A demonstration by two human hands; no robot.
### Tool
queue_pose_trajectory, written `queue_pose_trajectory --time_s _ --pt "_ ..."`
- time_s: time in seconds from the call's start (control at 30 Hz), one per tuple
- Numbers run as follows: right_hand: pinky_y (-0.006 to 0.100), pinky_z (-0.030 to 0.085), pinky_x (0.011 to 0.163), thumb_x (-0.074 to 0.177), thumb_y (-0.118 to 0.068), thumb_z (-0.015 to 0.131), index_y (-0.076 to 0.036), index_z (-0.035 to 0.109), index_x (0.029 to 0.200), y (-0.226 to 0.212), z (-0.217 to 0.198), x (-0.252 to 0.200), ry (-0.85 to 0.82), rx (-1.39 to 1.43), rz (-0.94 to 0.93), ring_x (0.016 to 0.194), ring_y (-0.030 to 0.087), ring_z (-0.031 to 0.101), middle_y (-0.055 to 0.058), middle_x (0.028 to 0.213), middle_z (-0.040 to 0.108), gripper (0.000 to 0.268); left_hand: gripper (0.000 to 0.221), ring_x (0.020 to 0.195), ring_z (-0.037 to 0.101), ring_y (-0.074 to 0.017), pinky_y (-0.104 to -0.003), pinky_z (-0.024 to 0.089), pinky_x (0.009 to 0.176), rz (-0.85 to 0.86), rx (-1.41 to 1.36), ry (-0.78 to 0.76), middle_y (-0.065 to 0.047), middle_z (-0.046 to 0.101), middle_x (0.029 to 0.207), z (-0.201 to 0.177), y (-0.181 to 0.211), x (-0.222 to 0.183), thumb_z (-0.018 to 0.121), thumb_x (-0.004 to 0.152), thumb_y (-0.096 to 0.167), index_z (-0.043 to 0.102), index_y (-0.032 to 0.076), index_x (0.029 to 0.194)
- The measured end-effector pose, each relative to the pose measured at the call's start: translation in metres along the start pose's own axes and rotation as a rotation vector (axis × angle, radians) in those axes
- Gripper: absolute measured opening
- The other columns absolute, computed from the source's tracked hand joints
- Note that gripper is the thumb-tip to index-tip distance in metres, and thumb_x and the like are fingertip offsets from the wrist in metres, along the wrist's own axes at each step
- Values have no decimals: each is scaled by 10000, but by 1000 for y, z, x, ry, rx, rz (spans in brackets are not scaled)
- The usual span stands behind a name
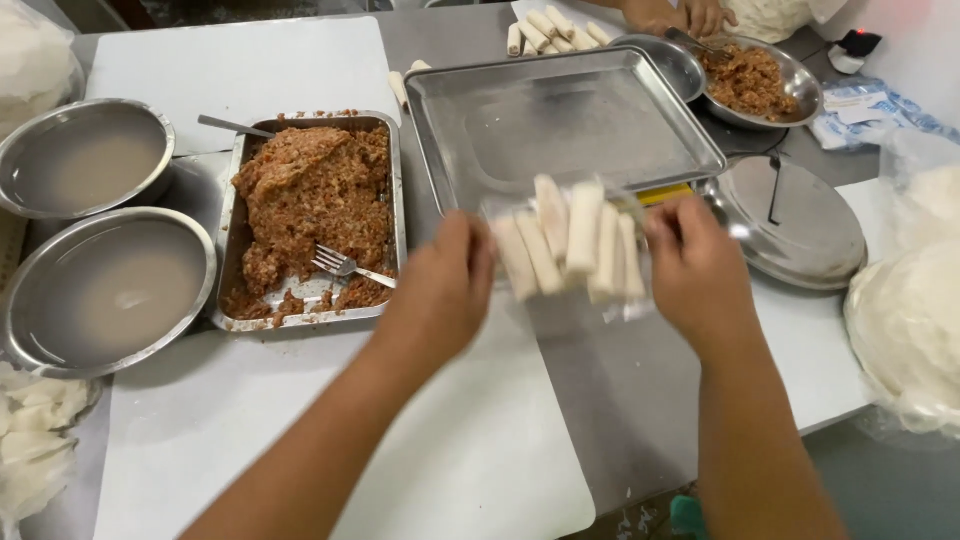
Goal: Peeling spring roll wrappers, adding meat filling with a fork, rolling them into shape, and weighing the finished products.
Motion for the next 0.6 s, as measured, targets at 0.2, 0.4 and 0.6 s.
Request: queue_pose_trajectory --time_s 0.2,0.4,0.6 --pt "608 488 903 1013 -158 580 -119 577 1153 -19 53 90 23 63 -128 1037 499 662 219 1013 726 145 171 789 729 -487 -551 577 664 124 23 316 -253 719 818 -38 -25 64 566 1007 106 538 57 1168" --pt "594 535 835 949 -67 661 -70 576 1246 -30 63 107 84 -44 -353 975 492 674 221 991 676 310 241 967 720 -431 -557 582 805 15 66 296 -188 673 1001 -39 -42 75 598 1018 216 574 79 1214" --pt "435 479 887 1033 -150 527 -40 553 1326 -31 51 111 -111 34 -68 1031 268 574 115 1147 581 314 436 1016 587 -216 -406 491 853 -372 -189 154 -74 586 1142 -46 -66 70 507 1043 448 506 90 1292"
Point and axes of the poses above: each hand's wrist, its own x-axis towards the middle knuckle, its own z-axis out of the palm, y = z × x, the point moved 4 cm from there along x, towards the middle knuckle
